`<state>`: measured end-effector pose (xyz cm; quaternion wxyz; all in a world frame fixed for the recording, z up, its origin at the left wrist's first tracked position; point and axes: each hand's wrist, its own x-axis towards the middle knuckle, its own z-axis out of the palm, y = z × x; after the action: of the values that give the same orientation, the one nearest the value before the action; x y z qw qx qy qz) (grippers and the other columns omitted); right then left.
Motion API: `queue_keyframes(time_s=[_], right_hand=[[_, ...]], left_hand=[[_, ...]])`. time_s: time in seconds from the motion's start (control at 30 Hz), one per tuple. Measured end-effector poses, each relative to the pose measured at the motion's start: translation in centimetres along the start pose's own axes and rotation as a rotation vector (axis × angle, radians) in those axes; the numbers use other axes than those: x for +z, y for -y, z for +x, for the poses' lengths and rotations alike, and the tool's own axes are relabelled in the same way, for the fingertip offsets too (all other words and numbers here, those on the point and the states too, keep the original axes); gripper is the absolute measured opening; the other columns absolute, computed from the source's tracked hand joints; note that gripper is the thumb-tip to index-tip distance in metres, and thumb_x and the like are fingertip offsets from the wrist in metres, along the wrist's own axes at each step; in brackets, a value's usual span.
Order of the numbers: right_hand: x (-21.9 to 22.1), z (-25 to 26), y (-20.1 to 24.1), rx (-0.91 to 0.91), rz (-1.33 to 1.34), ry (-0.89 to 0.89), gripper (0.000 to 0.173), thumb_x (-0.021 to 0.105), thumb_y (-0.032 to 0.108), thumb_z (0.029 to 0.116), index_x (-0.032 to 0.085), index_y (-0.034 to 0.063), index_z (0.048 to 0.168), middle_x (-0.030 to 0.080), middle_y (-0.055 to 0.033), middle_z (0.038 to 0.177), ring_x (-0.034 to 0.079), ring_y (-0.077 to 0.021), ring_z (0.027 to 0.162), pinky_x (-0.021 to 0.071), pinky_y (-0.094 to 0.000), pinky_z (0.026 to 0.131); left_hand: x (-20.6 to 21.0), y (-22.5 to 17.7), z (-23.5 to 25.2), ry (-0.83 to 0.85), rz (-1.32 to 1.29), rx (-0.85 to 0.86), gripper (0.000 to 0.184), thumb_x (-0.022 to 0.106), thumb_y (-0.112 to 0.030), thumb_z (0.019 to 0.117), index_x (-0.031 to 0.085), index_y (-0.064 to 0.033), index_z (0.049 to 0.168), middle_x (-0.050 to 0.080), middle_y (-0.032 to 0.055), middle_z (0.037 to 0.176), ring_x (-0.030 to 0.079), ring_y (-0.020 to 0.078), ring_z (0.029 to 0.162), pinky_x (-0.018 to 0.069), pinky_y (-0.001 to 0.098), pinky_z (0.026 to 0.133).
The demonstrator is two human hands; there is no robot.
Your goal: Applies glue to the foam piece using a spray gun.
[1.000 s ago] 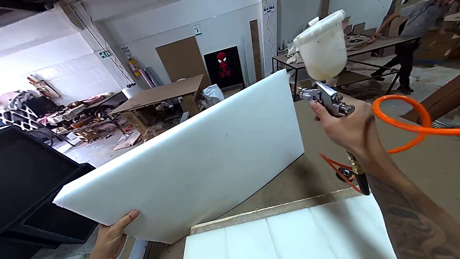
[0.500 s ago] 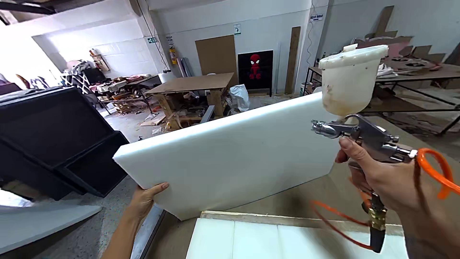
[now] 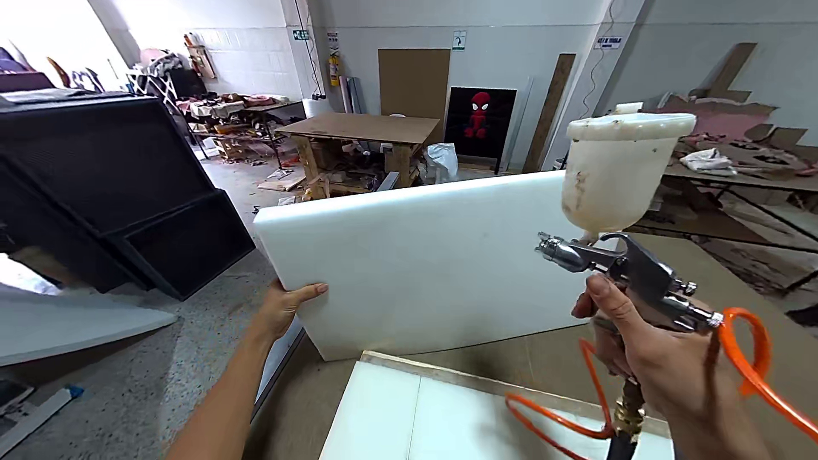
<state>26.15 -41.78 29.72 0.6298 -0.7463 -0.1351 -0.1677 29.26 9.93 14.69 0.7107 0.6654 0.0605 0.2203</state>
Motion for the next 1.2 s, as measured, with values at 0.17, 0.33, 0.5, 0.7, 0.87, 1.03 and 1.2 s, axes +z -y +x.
queue_keyframes(time_s=[0.17,0.33,0.5,0.7,0.87,1.03,1.2], right_hand=[[0.7,-0.1,-0.2,-0.036,-0.092,-0.109,0.031,0.067,0.047,0.0977,0.070,0.0164,0.102,0.069,-0.0046,0.073,0.046,-0.0139,0.036,0.0396,-0.0291,0.030],[5.4,-1.9,1.0,-0.021,0.056,0.060,0.029,0.069,0.044,0.0976,0.070,0.0157,0.104,0.070,-0.0062,0.075,0.044,-0.0128,0.035,0.0378,-0.0267,0.029],[8.1,-2.7,2.0,-0.004,0.106,0.208,0.031,0.066,0.045,0.0995,0.068,0.0142,0.104,0.069,-0.0058,0.075,0.045,-0.0113,0.037,0.0390,-0.0259,0.030],[11.1,-2.8,2.9,-0.084,0.069,0.275,0.027,0.066,0.039,0.1010,0.066,0.0130,0.106,0.071,-0.0020,0.076,0.051,-0.0095,0.039,0.0419,-0.0262,0.031],[13.8,-3.1,3.4,-0.156,0.081,0.368,0.022,0.066,0.034,0.1017,0.066,0.0130,0.107,0.071,0.0004,0.077,0.054,-0.0076,0.043,0.0453,-0.0254,0.034],[15.6,-3.4,3.7,-0.130,0.126,0.364,0.022,0.065,0.035,0.1023,0.065,0.0128,0.105,0.070,-0.0003,0.075,0.052,-0.0077,0.042,0.0441,-0.0252,0.033],[16.6,-4.1,3.7,-0.128,0.092,0.400,0.020,0.066,0.031,0.1018,0.066,0.0112,0.105,0.071,-0.0008,0.076,0.055,-0.0081,0.043,0.0454,-0.0254,0.034]], left_hand=[[0.3,-0.1,-0.2,-0.010,-0.003,0.017,0.077,0.095,-0.010,0.0650,0.056,0.0005,0.131,0.075,0.0169,0.107,0.075,0.0298,0.096,0.0647,0.0474,0.085],[0.4,-1.1,-0.7,0.002,0.027,0.004,0.062,0.093,-0.007,0.0692,0.063,-0.0006,0.123,0.076,0.0152,0.103,0.076,0.0277,0.093,0.0652,0.0454,0.082],[0.8,-2.0,-1.2,-0.001,-0.002,-0.007,0.061,0.093,-0.006,0.0709,0.063,-0.0012,0.123,0.076,0.0138,0.104,0.076,0.0262,0.093,0.0651,0.0445,0.082],[0.9,-3.1,-1.3,0.026,-0.010,-0.019,0.056,0.091,-0.007,0.0748,0.063,-0.0009,0.123,0.076,0.0135,0.104,0.076,0.0257,0.091,0.0652,0.0437,0.082],[0.7,-3.0,-1.1,0.037,-0.011,-0.063,0.059,0.092,-0.010,0.0746,0.063,-0.0022,0.125,0.076,0.0132,0.105,0.076,0.0253,0.092,0.0649,0.0435,0.082],[0.7,-3.4,-1.4,0.044,-0.014,-0.065,0.055,0.091,-0.008,0.0746,0.064,-0.0012,0.122,0.076,0.0135,0.103,0.076,0.0248,0.090,0.0650,0.0426,0.082],[0.5,-3.8,-1.5,0.078,-0.037,-0.027,0.053,0.090,-0.004,0.0751,0.066,-0.0016,0.123,0.077,0.0134,0.104,0.076,0.0248,0.091,0.0650,0.0419,0.082]])
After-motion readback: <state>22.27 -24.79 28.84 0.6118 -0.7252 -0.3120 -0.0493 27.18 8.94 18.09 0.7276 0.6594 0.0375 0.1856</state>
